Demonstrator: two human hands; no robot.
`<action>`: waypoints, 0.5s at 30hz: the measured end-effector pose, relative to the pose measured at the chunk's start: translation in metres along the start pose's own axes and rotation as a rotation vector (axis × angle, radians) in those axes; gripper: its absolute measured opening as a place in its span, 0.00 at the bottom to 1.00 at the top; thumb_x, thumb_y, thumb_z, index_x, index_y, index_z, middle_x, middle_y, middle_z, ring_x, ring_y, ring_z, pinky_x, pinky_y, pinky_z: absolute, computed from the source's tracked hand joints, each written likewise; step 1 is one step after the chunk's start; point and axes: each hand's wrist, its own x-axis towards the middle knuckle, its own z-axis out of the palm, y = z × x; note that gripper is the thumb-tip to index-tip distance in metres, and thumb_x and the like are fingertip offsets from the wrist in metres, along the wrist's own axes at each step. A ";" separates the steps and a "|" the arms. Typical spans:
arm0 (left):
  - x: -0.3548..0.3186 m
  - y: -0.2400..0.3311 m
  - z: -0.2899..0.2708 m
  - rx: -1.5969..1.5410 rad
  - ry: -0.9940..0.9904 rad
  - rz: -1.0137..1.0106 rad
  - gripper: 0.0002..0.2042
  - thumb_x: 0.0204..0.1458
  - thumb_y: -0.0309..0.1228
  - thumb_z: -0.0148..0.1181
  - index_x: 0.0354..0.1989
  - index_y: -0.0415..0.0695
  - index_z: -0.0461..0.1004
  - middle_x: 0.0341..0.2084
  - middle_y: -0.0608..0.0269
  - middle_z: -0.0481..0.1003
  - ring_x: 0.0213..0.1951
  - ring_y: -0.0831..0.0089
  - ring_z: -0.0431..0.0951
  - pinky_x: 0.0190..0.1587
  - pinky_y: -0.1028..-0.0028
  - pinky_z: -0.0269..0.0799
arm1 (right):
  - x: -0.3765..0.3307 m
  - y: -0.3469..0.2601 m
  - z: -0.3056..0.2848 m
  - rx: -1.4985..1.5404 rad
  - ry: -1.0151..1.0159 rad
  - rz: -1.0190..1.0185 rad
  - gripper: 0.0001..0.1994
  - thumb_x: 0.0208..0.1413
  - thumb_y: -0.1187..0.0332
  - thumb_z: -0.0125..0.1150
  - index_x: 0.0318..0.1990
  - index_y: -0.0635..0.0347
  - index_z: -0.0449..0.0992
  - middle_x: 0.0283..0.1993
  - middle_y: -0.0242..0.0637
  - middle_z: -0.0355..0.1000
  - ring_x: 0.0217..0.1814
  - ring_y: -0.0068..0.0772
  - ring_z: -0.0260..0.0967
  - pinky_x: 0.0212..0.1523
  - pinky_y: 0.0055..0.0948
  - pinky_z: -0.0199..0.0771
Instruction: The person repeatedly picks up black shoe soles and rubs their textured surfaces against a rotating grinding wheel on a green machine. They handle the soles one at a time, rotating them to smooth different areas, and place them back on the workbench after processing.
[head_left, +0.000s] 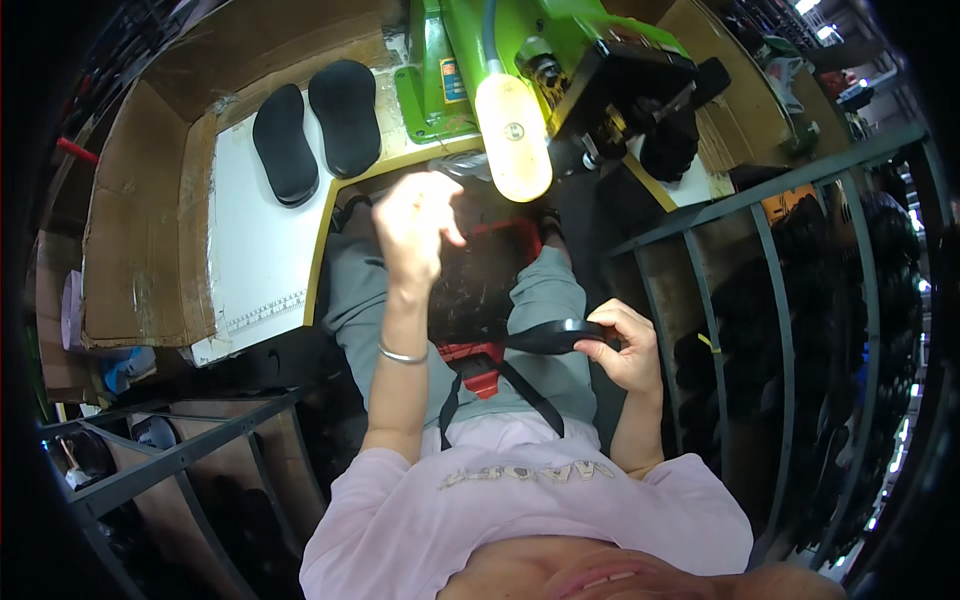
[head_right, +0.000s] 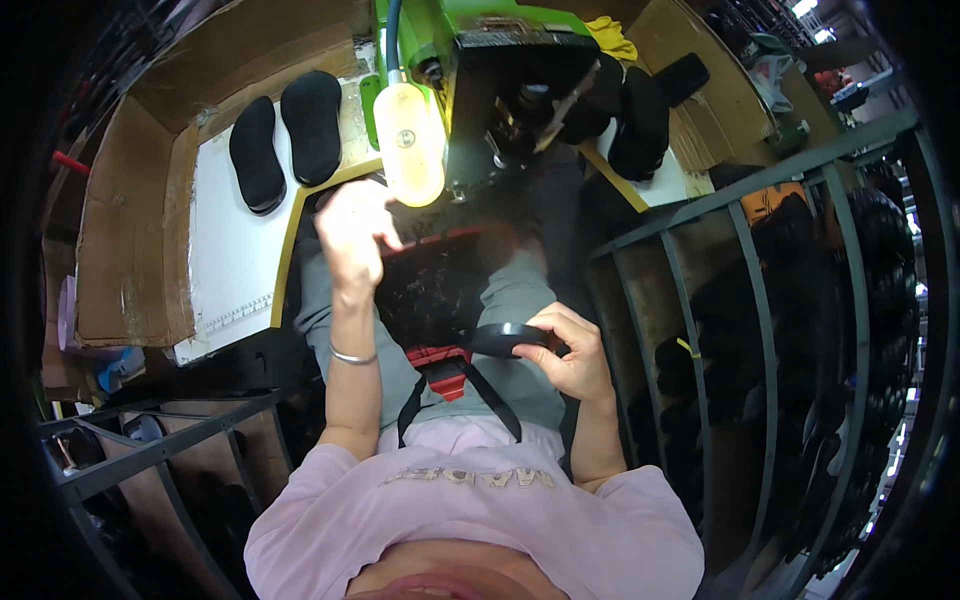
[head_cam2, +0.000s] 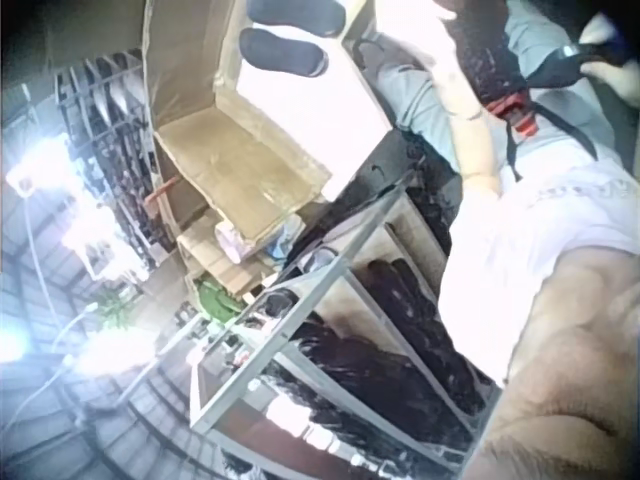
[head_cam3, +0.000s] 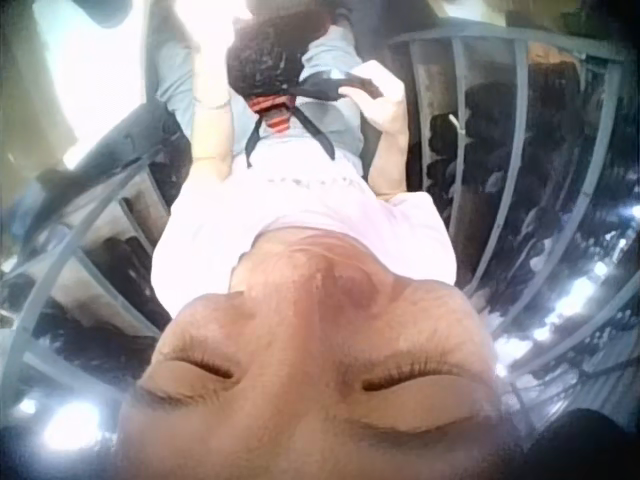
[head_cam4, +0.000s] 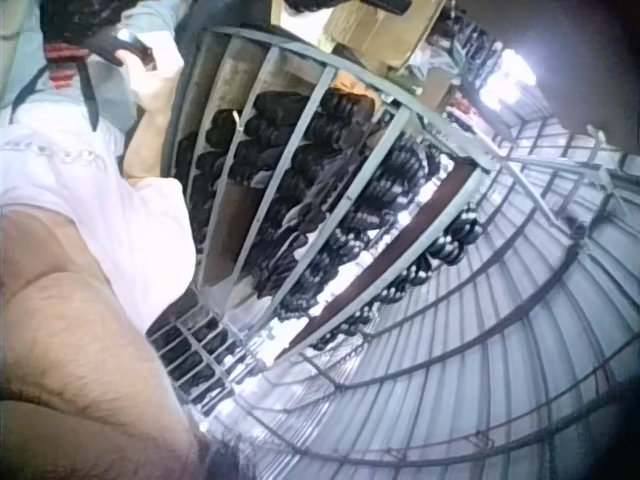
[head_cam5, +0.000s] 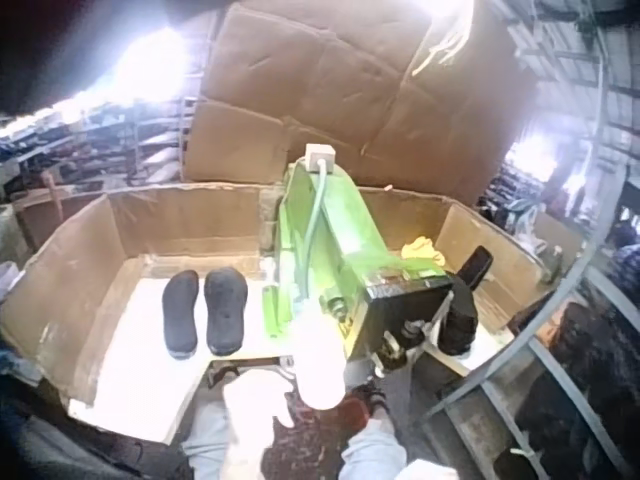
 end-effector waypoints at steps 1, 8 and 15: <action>0.007 0.002 -0.010 0.071 0.086 0.040 0.08 0.56 0.26 0.56 0.30 0.33 0.75 0.16 0.65 0.70 0.13 0.82 0.67 0.15 0.82 0.65 | -0.005 0.002 0.000 0.031 0.021 0.031 0.10 0.41 0.79 0.71 0.32 0.65 0.76 0.29 0.34 0.71 0.27 0.21 0.67 0.25 0.19 0.65; -0.055 -0.054 -0.080 1.177 -0.421 0.344 0.12 0.50 0.29 0.62 0.42 0.37 0.78 0.25 0.58 0.77 0.24 0.74 0.77 0.31 0.72 0.77 | -0.001 -0.037 0.008 0.092 0.162 -0.224 0.12 0.37 0.83 0.69 0.32 0.66 0.76 0.29 0.37 0.71 0.30 0.30 0.69 0.28 0.25 0.67; -0.164 -0.042 -0.176 0.273 0.191 -0.716 0.16 0.55 0.26 0.59 0.50 0.29 0.72 0.42 0.51 0.76 0.36 0.69 0.80 0.34 0.74 0.79 | 0.091 -0.070 0.098 -0.144 0.138 -1.067 0.10 0.47 0.78 0.60 0.39 0.61 0.76 0.41 0.41 0.76 0.45 0.45 0.75 0.39 0.36 0.80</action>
